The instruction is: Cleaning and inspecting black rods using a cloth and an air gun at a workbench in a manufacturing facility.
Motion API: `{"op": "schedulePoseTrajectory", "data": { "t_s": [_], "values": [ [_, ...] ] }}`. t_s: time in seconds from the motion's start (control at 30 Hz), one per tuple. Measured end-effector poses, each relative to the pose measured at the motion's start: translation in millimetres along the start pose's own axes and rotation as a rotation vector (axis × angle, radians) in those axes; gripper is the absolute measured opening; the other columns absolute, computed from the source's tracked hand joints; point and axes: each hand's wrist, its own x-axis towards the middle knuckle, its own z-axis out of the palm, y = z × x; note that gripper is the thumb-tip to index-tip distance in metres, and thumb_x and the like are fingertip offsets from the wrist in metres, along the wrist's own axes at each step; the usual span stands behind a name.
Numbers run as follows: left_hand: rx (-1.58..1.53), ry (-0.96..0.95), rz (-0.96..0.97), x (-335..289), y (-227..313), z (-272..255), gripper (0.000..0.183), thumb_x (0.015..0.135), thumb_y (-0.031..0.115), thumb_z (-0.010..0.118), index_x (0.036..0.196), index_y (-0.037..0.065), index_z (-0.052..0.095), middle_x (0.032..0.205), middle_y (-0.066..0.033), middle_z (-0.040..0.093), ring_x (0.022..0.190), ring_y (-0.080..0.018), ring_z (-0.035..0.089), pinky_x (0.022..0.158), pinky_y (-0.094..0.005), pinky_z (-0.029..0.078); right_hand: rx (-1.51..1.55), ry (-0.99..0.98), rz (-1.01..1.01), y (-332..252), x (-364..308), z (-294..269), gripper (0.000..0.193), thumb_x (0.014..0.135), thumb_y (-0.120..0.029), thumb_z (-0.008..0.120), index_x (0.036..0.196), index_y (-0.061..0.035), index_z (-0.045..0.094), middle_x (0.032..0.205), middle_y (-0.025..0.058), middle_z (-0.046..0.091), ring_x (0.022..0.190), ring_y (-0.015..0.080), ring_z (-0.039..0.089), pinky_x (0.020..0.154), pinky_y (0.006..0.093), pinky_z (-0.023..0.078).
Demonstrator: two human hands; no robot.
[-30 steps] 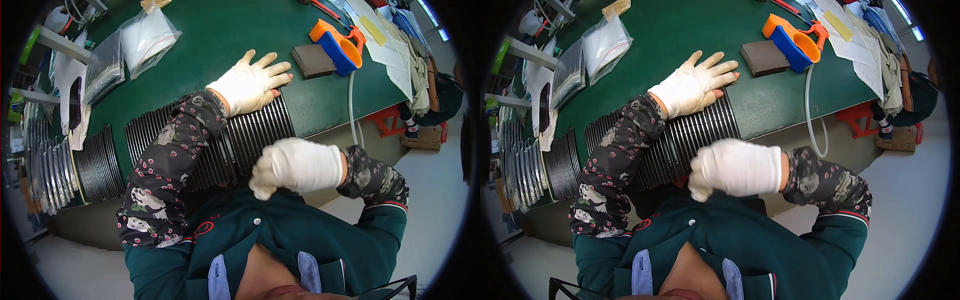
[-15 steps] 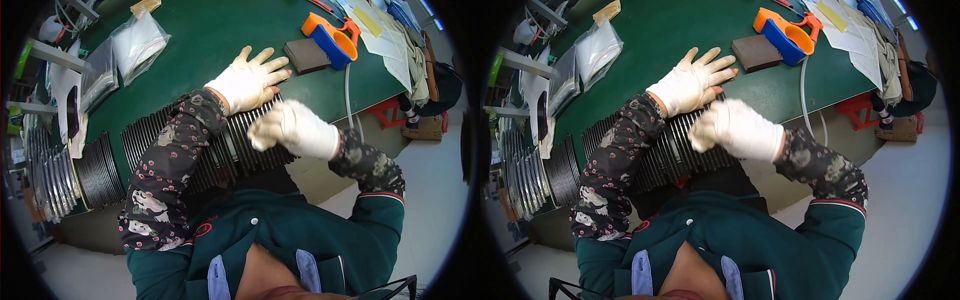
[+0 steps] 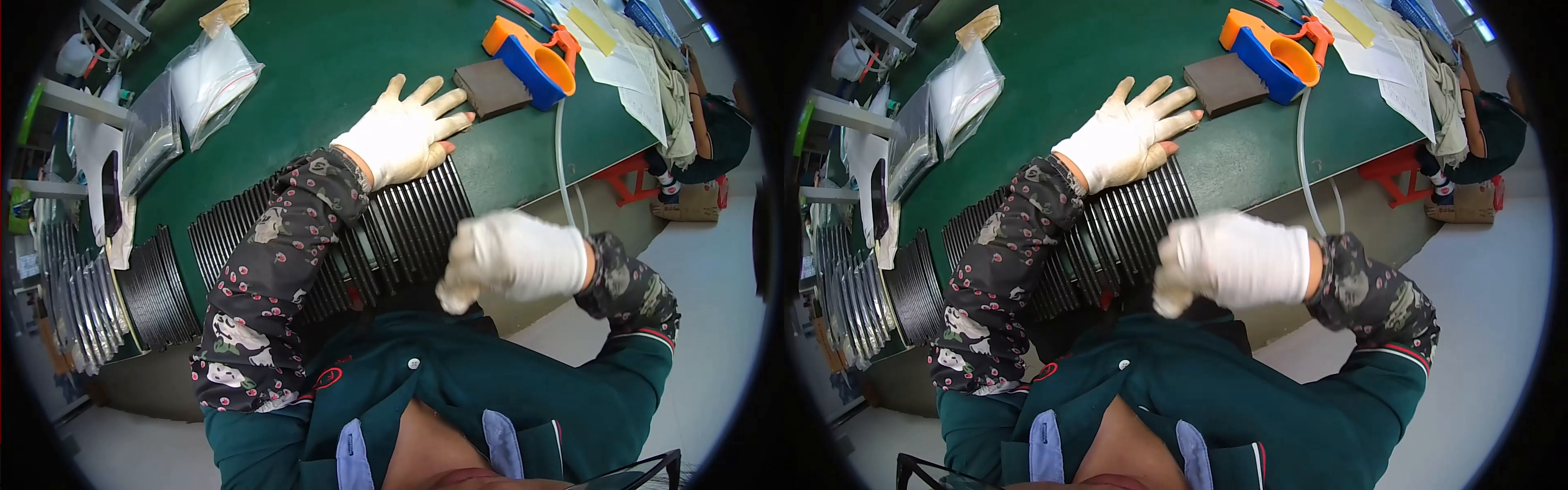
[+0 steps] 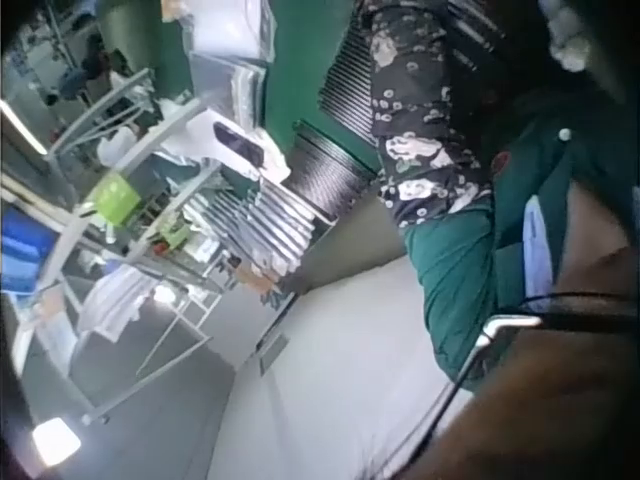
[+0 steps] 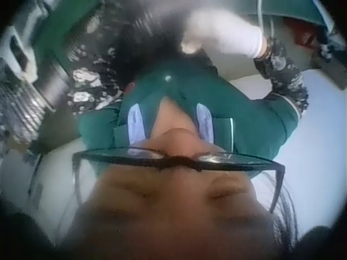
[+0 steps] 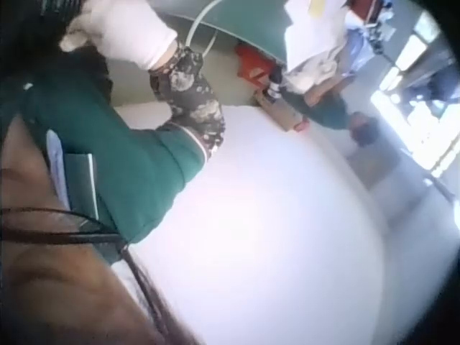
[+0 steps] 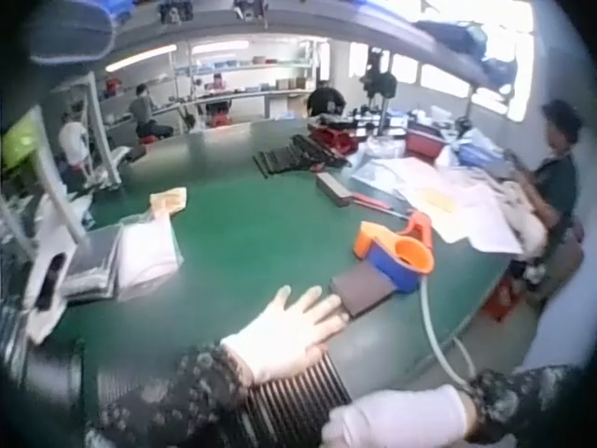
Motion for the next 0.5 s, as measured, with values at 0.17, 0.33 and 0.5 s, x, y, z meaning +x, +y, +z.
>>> {"op": "schedulePoseTrajectory", "data": {
  "t_s": [0.17,0.33,0.5],
  "values": [
    [-0.028,0.020,0.018,2,1,2,0.053,0.094,0.032,0.049,0.144,0.021,0.039,0.152,-0.0103,0.032,0.142,-0.0331,0.028,0.113,-0.0568,0.024,-0.297,0.413,0.007,48,17,17,0.031,0.073,-0.004,0.067,0.103,-0.0075,0.063,0.094,0.0065,0.066,0.082,0.0300,0.062,0.072,0.0392,0.049],
    [-0.026,0.025,-0.002,1,1,0,0.051,0.095,0.031,0.049,0.144,0.020,0.040,0.151,-0.0106,0.034,0.142,-0.0332,0.028,0.113,-0.0563,0.024,0.111,-0.095,0.063,3,-14,3,0.023,0.085,-0.015,0.067,0.107,-0.0094,0.065,0.095,0.0068,0.067,0.083,0.0273,0.063,0.071,0.0360,0.051],
    [-0.010,0.075,0.028,4,0,7,0.048,0.094,0.031,0.049,0.141,0.020,0.045,0.149,-0.0087,0.037,0.141,-0.0319,0.030,0.112,-0.0563,0.026,-0.301,0.509,0.105,48,3,18,0.022,0.078,-0.004,0.062,0.099,-0.0076,0.064,0.093,0.0082,0.064,0.089,0.0306,0.061,0.078,0.0389,0.051]
  ]
}}
